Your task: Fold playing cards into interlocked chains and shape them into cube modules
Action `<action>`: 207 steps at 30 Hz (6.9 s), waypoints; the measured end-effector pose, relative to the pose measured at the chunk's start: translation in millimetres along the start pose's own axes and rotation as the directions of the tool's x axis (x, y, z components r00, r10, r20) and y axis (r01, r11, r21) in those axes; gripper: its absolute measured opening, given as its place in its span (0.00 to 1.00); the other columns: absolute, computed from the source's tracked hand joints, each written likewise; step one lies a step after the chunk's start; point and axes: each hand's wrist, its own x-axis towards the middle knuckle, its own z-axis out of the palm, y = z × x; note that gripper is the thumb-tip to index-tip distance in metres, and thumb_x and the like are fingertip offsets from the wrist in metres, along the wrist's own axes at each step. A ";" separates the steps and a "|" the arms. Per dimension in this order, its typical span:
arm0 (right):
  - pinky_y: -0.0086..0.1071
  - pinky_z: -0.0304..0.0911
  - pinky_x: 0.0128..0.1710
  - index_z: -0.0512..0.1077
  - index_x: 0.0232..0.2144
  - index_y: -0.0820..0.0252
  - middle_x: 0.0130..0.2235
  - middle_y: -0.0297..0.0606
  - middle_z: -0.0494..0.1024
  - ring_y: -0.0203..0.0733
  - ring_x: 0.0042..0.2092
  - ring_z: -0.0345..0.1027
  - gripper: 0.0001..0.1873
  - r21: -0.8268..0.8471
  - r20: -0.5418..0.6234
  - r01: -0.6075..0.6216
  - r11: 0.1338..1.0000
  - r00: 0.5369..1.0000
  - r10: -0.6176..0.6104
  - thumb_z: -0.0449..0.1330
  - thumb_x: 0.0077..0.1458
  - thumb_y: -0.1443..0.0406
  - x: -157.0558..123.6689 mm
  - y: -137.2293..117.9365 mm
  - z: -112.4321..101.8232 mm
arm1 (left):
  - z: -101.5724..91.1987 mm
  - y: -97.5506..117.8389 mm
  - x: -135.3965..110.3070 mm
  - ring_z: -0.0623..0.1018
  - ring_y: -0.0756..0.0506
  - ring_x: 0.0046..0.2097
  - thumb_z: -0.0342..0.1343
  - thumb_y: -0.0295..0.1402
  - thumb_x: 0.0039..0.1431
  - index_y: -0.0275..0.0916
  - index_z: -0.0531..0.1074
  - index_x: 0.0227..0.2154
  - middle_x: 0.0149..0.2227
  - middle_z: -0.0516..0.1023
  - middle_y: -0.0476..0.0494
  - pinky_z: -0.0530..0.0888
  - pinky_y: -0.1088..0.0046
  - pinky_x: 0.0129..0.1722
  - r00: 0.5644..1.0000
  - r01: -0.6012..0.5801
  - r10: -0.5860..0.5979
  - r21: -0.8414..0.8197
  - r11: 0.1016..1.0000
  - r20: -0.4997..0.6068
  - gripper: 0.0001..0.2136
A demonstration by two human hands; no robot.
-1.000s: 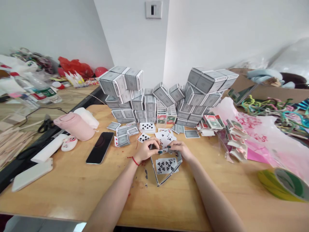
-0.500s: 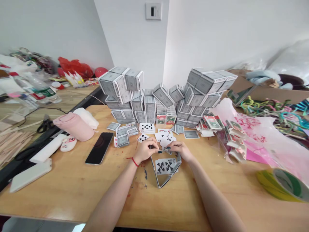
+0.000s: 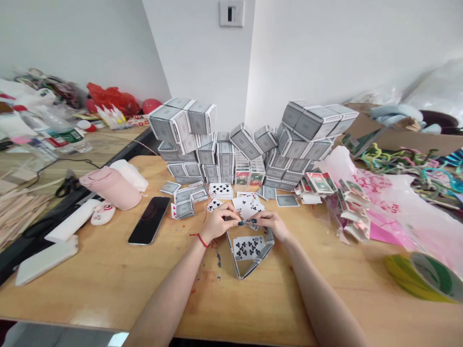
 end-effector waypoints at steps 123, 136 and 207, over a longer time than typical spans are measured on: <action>0.26 0.44 0.19 0.63 0.22 0.60 0.32 0.32 0.71 0.28 0.22 0.53 0.12 0.096 0.201 0.007 0.995 0.979 -0.027 0.61 0.43 0.60 -0.1 -9.2 23.0 | 16.5 26.9 -2.7 0.69 0.50 0.32 0.58 0.21 0.39 0.37 0.66 0.21 0.28 0.68 0.51 0.65 0.74 0.33 0.986 0.164 -0.153 0.268 0.949 -0.064 0.07; 0.29 0.54 0.29 0.63 0.19 0.60 0.28 0.31 0.66 0.34 0.29 0.59 0.11 0.044 0.193 0.073 0.996 0.978 -0.081 0.62 0.42 0.63 -0.1 -15.5 26.4 | 20.4 23.1 -2.3 0.70 0.50 0.32 0.59 0.22 0.37 0.37 0.67 0.24 0.28 0.71 0.51 0.66 0.75 0.32 0.974 0.228 -0.217 0.277 0.933 -0.070 0.09; 0.37 0.61 0.39 0.76 0.26 0.59 0.32 0.41 0.77 0.46 0.37 0.69 0.24 0.066 -0.431 0.332 0.941 0.860 -0.274 0.46 0.55 0.53 5.0 4.3 19.5 | 10.7 -12.3 -2.7 0.76 0.44 0.37 0.35 0.46 0.59 0.35 0.75 0.27 0.32 0.78 0.40 0.71 0.66 0.42 0.885 0.101 -0.240 -0.338 0.936 -0.399 0.26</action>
